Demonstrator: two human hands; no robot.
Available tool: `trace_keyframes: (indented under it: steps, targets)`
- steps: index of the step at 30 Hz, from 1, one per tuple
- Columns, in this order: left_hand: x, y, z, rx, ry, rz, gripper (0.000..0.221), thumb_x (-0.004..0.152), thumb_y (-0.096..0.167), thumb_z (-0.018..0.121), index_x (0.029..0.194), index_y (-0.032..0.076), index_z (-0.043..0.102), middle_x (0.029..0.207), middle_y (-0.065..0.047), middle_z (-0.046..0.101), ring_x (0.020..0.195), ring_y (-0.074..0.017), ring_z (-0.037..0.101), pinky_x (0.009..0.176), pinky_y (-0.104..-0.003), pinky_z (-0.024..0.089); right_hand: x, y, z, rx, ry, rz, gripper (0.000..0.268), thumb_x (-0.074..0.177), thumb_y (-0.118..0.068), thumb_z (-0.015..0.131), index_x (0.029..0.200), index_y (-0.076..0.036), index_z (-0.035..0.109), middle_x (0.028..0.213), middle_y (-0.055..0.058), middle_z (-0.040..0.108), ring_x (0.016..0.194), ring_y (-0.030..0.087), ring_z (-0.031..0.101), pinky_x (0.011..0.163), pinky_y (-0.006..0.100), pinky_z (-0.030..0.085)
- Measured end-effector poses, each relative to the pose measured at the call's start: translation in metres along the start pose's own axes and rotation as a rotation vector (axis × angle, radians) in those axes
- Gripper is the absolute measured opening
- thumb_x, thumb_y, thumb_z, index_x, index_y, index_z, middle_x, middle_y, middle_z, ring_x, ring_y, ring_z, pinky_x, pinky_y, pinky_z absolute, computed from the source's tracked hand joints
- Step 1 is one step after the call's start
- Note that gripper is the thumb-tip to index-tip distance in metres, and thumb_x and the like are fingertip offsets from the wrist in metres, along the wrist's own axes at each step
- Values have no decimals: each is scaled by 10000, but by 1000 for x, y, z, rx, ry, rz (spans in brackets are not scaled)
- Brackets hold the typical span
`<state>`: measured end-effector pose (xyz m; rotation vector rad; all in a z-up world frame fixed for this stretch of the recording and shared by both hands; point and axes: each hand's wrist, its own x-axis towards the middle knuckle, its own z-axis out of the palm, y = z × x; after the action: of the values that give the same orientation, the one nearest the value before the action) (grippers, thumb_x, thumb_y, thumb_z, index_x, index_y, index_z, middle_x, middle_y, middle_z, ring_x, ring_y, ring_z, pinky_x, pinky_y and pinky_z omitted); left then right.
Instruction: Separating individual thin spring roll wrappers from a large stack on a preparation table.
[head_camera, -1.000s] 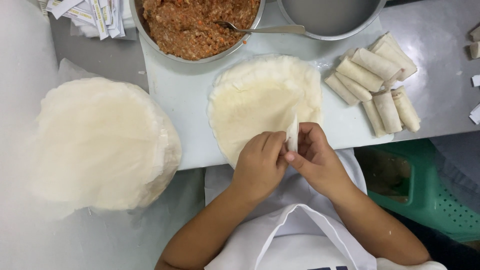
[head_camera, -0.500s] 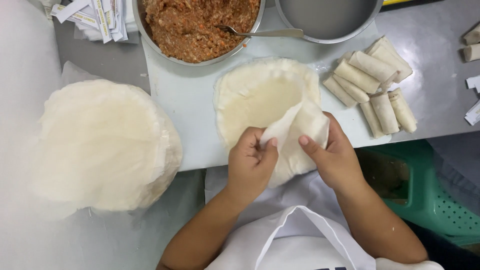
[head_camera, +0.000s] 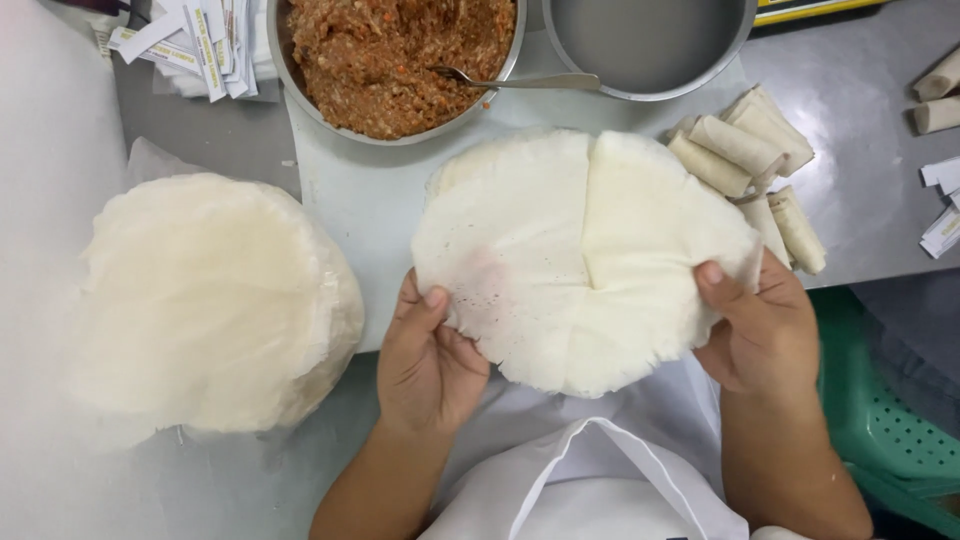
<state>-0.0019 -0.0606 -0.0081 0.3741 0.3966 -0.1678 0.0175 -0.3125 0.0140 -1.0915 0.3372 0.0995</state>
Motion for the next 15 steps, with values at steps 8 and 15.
trace_keyframes:
  steps: [8,15]
  targets:
    - [-14,13,-6,-87,-107,34,324,1030,21,558,1351,56,588,1386,-145,641,1280,-262,624,1027,-401,580,-5,-7,-15,-23,-3,-93,680,904,-121,510,1543,48,350,1546,244,472,1411,399,514,1101,532,504]
    - [5,24,-39,-104,-462,-138,454,1059,-50,451,1500,61,469,1461,-143,607,1359,-270,591,1135,-407,535,-8,13,-45,-47,37,-103,732,869,-58,529,1569,30,332,1511,244,489,1370,398,530,1087,565,509]
